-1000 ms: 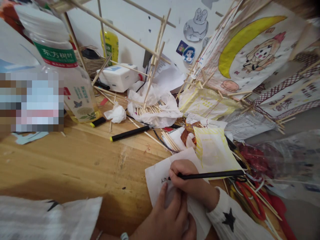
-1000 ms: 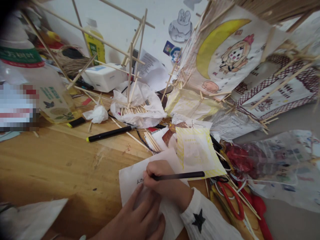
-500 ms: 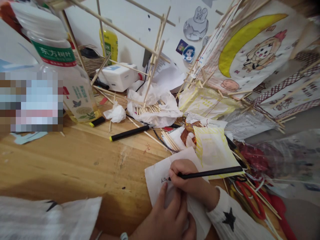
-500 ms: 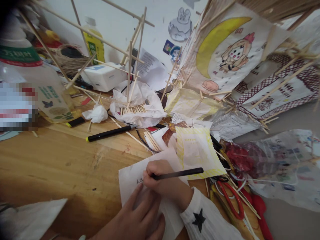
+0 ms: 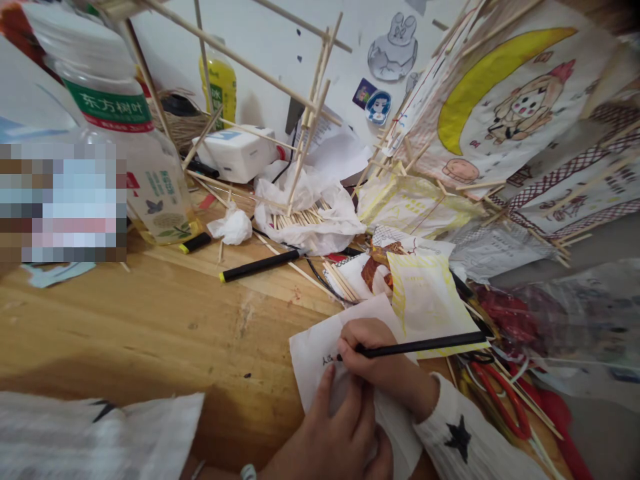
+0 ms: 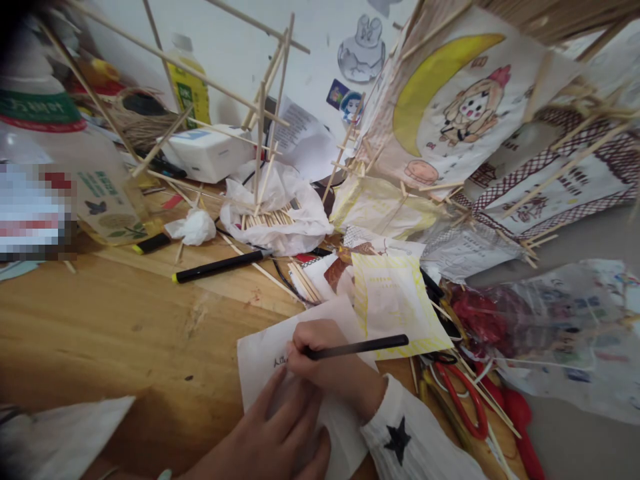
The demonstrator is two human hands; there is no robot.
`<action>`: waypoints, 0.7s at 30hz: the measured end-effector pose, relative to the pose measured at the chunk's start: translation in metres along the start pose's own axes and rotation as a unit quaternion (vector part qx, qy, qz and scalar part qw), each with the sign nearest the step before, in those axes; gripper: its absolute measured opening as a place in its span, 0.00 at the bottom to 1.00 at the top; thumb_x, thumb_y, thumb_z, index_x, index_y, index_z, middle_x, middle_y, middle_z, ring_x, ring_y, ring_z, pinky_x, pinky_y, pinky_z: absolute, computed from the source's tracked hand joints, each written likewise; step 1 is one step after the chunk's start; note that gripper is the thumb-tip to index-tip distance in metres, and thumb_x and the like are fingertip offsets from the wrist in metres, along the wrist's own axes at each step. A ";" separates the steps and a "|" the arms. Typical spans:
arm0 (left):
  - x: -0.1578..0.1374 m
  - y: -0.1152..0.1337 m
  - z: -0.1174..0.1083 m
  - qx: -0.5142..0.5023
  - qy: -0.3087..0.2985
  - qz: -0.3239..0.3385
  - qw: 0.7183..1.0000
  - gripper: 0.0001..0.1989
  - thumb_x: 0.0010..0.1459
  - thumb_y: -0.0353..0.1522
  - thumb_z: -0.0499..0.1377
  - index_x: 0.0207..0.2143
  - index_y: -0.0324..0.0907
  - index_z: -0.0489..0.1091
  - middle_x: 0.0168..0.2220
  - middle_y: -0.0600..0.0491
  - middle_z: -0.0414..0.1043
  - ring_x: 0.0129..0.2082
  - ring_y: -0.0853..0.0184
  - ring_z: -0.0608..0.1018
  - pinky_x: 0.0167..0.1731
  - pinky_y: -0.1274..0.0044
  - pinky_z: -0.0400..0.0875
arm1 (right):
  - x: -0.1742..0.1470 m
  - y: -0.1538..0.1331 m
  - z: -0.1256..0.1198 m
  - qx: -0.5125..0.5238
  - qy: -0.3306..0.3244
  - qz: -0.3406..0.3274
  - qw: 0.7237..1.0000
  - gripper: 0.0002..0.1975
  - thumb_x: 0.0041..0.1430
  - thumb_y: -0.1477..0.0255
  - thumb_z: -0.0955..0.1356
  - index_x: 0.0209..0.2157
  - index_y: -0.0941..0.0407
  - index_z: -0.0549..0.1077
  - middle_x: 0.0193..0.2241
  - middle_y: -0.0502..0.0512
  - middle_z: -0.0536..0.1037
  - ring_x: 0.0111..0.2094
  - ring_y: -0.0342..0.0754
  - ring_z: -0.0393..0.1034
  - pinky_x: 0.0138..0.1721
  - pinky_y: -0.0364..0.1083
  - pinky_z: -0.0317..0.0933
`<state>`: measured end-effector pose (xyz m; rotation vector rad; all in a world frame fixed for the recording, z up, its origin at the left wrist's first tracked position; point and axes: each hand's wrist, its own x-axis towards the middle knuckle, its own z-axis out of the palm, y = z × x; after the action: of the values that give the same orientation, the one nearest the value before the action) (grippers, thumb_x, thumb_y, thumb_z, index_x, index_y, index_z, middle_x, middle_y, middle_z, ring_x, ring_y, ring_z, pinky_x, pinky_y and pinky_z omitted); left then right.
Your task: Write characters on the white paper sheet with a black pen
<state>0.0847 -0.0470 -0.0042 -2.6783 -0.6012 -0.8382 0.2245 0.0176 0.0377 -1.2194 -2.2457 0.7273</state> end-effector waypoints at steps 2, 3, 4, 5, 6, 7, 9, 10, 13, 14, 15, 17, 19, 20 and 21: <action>0.001 0.000 -0.001 -0.002 -0.002 0.001 1.000 0.06 0.61 0.36 0.54 0.38 0.43 0.64 0.41 0.43 0.75 0.44 0.51 0.73 0.42 0.55 0.64 | 0.000 0.000 0.000 -0.004 0.001 0.002 1.000 0.14 0.55 0.73 0.60 0.17 0.55 0.55 0.15 0.46 0.61 0.19 0.41 0.55 0.22 0.41 0.48; 0.002 -0.001 -0.001 -0.002 -0.002 0.001 1.000 0.06 0.61 0.36 0.54 0.38 0.43 0.64 0.41 0.43 0.75 0.44 0.51 0.73 0.41 0.55 0.64 | 0.000 0.000 0.000 -0.005 0.000 0.000 1.000 0.14 0.55 0.73 0.60 0.17 0.55 0.55 0.15 0.46 0.61 0.19 0.41 0.55 0.22 0.41 0.48; 0.002 -0.001 -0.002 -0.003 -0.003 0.001 1.000 0.06 0.61 0.36 0.54 0.38 0.43 0.64 0.40 0.43 0.75 0.44 0.51 0.73 0.41 0.55 0.64 | 0.000 0.000 0.000 -0.005 -0.001 -0.004 1.000 0.14 0.55 0.73 0.60 0.17 0.55 0.55 0.15 0.46 0.61 0.19 0.41 0.55 0.22 0.41 0.48; 0.003 -0.001 -0.002 -0.003 -0.004 0.002 1.000 0.06 0.61 0.35 0.54 0.38 0.43 0.64 0.40 0.43 0.76 0.44 0.51 0.73 0.41 0.55 0.65 | 0.000 -0.001 0.000 -0.007 -0.002 -0.008 1.000 0.14 0.54 0.74 0.60 0.17 0.55 0.55 0.15 0.46 0.61 0.19 0.41 0.55 0.22 0.41 0.48; 0.003 -0.002 -0.002 -0.002 -0.004 0.002 1.000 0.06 0.61 0.35 0.54 0.38 0.43 0.64 0.40 0.44 0.76 0.43 0.51 0.73 0.40 0.56 0.65 | 0.000 -0.001 0.000 -0.009 -0.002 -0.012 1.000 0.14 0.54 0.74 0.60 0.17 0.55 0.55 0.15 0.46 0.61 0.19 0.41 0.55 0.22 0.41 0.48; 0.004 -0.002 -0.002 -0.001 -0.005 0.004 1.000 0.06 0.61 0.35 0.54 0.39 0.43 0.64 0.40 0.44 0.76 0.43 0.52 0.73 0.40 0.56 0.65 | 0.000 -0.001 0.000 -0.010 -0.001 -0.016 1.000 0.14 0.54 0.74 0.60 0.17 0.55 0.55 0.15 0.46 0.61 0.19 0.40 0.55 0.22 0.41 0.48; 0.004 -0.002 -0.002 0.001 -0.004 0.003 1.000 0.06 0.61 0.36 0.54 0.39 0.43 0.64 0.39 0.44 0.76 0.42 0.52 0.74 0.40 0.56 0.65 | 0.000 -0.002 0.000 -0.012 -0.001 -0.019 1.000 0.14 0.55 0.74 0.60 0.17 0.55 0.54 0.15 0.46 0.60 0.18 0.40 0.54 0.22 0.42 0.48; 0.004 -0.002 -0.002 0.001 -0.001 0.000 1.000 0.06 0.62 0.36 0.54 0.38 0.43 0.64 0.39 0.44 0.76 0.42 0.53 0.74 0.40 0.56 0.65 | 0.001 -0.002 -0.001 -0.015 -0.002 -0.019 1.000 0.14 0.55 0.74 0.60 0.17 0.55 0.55 0.15 0.46 0.60 0.18 0.41 0.54 0.22 0.42 0.48; 0.003 -0.001 -0.002 -0.002 0.006 -0.007 1.000 0.06 0.62 0.36 0.53 0.37 0.43 0.64 0.38 0.45 0.76 0.41 0.53 0.74 0.40 0.56 0.65 | 0.001 -0.002 0.000 -0.018 -0.005 -0.018 1.000 0.14 0.55 0.74 0.60 0.17 0.55 0.55 0.15 0.46 0.60 0.18 0.41 0.55 0.22 0.42 0.48; 0.003 -0.001 -0.002 -0.003 0.008 -0.007 1.000 0.06 0.62 0.36 0.52 0.37 0.43 0.64 0.38 0.45 0.76 0.42 0.53 0.74 0.40 0.57 0.65 | 0.001 -0.001 0.000 -0.018 -0.004 -0.018 1.000 0.14 0.55 0.74 0.60 0.17 0.55 0.55 0.15 0.46 0.60 0.18 0.41 0.55 0.22 0.42 0.48; 0.003 -0.001 -0.003 -0.002 0.009 -0.006 1.000 0.06 0.62 0.36 0.52 0.37 0.43 0.64 0.38 0.45 0.76 0.42 0.52 0.74 0.40 0.57 0.65 | 0.001 -0.001 0.000 -0.018 -0.004 -0.017 1.000 0.14 0.55 0.74 0.60 0.17 0.55 0.55 0.15 0.46 0.60 0.19 0.41 0.55 0.22 0.42 0.48; 0.003 -0.001 -0.004 0.000 0.006 -0.004 1.000 0.06 0.62 0.36 0.53 0.37 0.43 0.64 0.38 0.45 0.76 0.43 0.52 0.74 0.40 0.57 0.65 | 0.001 -0.001 0.001 -0.016 0.001 -0.013 1.000 0.15 0.55 0.74 0.60 0.17 0.55 0.55 0.15 0.46 0.60 0.19 0.41 0.55 0.22 0.42 0.49; 0.004 -0.001 -0.005 -0.002 -0.002 -0.003 1.000 0.06 0.62 0.36 0.53 0.37 0.43 0.64 0.39 0.44 0.76 0.43 0.52 0.73 0.40 0.57 0.65 | 0.000 -0.002 0.001 -0.013 0.007 -0.009 1.000 0.15 0.55 0.74 0.60 0.17 0.55 0.54 0.15 0.46 0.60 0.19 0.41 0.55 0.22 0.42 0.49; 0.005 -0.001 -0.006 -0.004 -0.004 -0.003 1.000 0.06 0.62 0.36 0.53 0.37 0.43 0.64 0.39 0.44 0.76 0.43 0.52 0.73 0.40 0.57 0.65 | 0.000 -0.002 0.000 -0.010 0.010 -0.008 1.000 0.15 0.55 0.74 0.60 0.17 0.55 0.54 0.15 0.46 0.60 0.19 0.41 0.55 0.22 0.42 0.49; 0.005 -0.002 -0.006 -0.006 -0.006 -0.003 1.000 0.06 0.62 0.36 0.53 0.37 0.43 0.64 0.39 0.44 0.76 0.43 0.52 0.73 0.40 0.57 0.65 | 0.000 -0.002 0.000 -0.008 0.011 -0.009 1.000 0.15 0.55 0.74 0.60 0.17 0.55 0.54 0.15 0.46 0.60 0.19 0.41 0.55 0.22 0.42 0.49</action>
<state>0.0848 -0.0463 0.0041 -2.6957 -0.6100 -0.8293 0.2231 0.0165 0.0390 -1.2082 -2.2456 0.6860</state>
